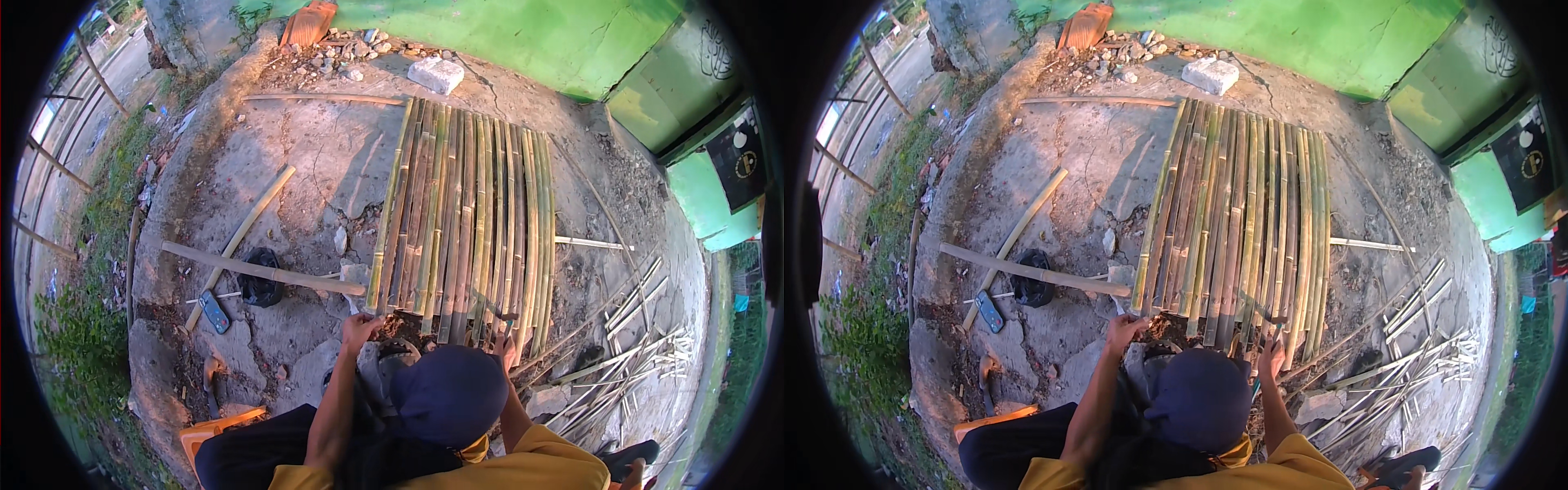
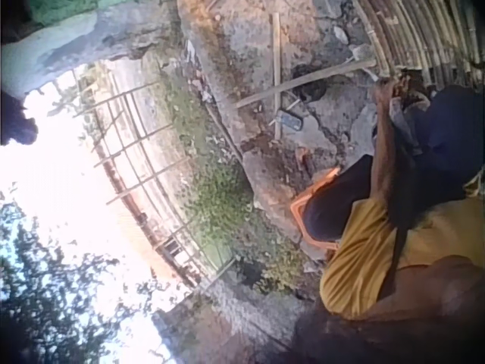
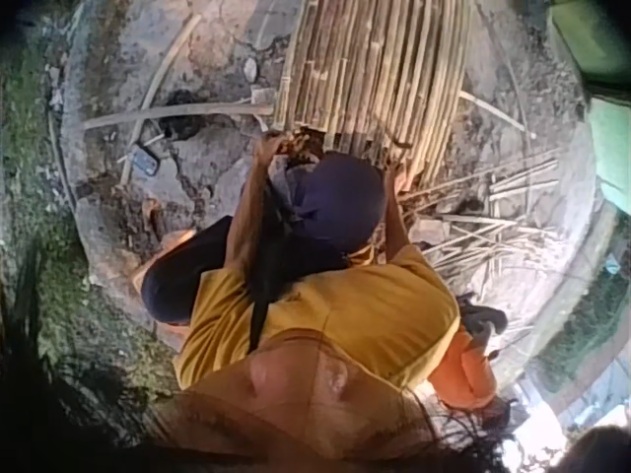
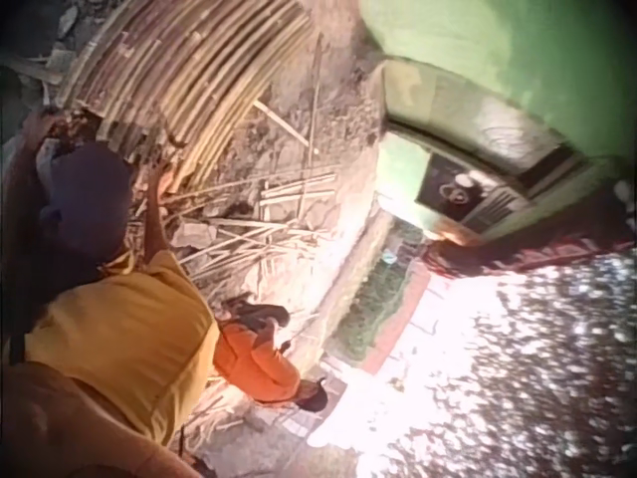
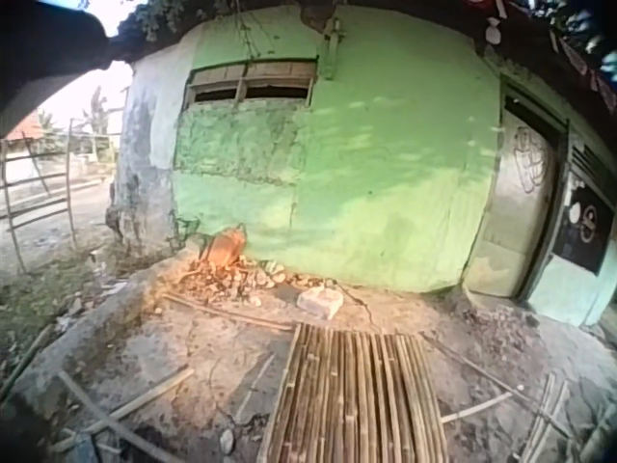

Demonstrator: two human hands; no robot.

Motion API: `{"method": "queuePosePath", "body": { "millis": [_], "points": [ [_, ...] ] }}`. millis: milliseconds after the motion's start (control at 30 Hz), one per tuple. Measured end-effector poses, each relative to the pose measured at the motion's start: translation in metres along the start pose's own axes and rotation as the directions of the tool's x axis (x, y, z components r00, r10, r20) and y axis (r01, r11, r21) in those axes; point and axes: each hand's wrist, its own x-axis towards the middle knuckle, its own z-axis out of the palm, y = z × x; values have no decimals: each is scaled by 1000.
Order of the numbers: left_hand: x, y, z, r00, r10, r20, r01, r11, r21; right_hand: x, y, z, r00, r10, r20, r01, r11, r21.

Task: The person assembles a bamboo screen by aligning thin bamboo slats on a frame and hammering small nails through a crossbar into the slats to secure them.

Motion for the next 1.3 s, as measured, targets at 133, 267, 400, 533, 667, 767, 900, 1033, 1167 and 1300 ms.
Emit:
{"method": "queuePosePath", "body": {
  "millis": [133,267,400,533,667,767,900,1033,1167,1300],
  "points": [
    [-3,7,-9,1000,0,19,0,1000,-4,-11,-17,18,998,-52,21,53,998,-23],
    [-5,13,-24,1000,-14,24,18,987,-160,-20,-44,19,996,-87,22,87,996,-26],
    [2,23,-35,997,18,69,-15,998,-53,-28,-58,15,994,-109,24,110,994,-27],
    [13,17,-48,998,57,0,-57,994,-94,-32,-73,15,991,-130,31,131,991,-25],
    [15,24,-55,994,-53,-94,61,994,95,-37,-84,19,987,-150,48,152,988,-25],
    [13,49,-55,982,6,-189,96,846,524,-38,-89,17,986,-160,46,161,986,-30],
    [7,106,-10,768,542,-341,-5,538,843,-40,-95,11,985,-167,42,169,985,-39],
    [25,121,27,633,773,52,-375,246,894,-47,-120,15,975,-210,75,212,977,-15],
    [43,90,23,739,666,98,-346,250,904,-45,-131,22,918,-346,191,324,936,138],
    [39,59,-8,725,687,-47,-213,288,934,-57,-195,37,803,-504,319,419,857,299]
  ]
}}
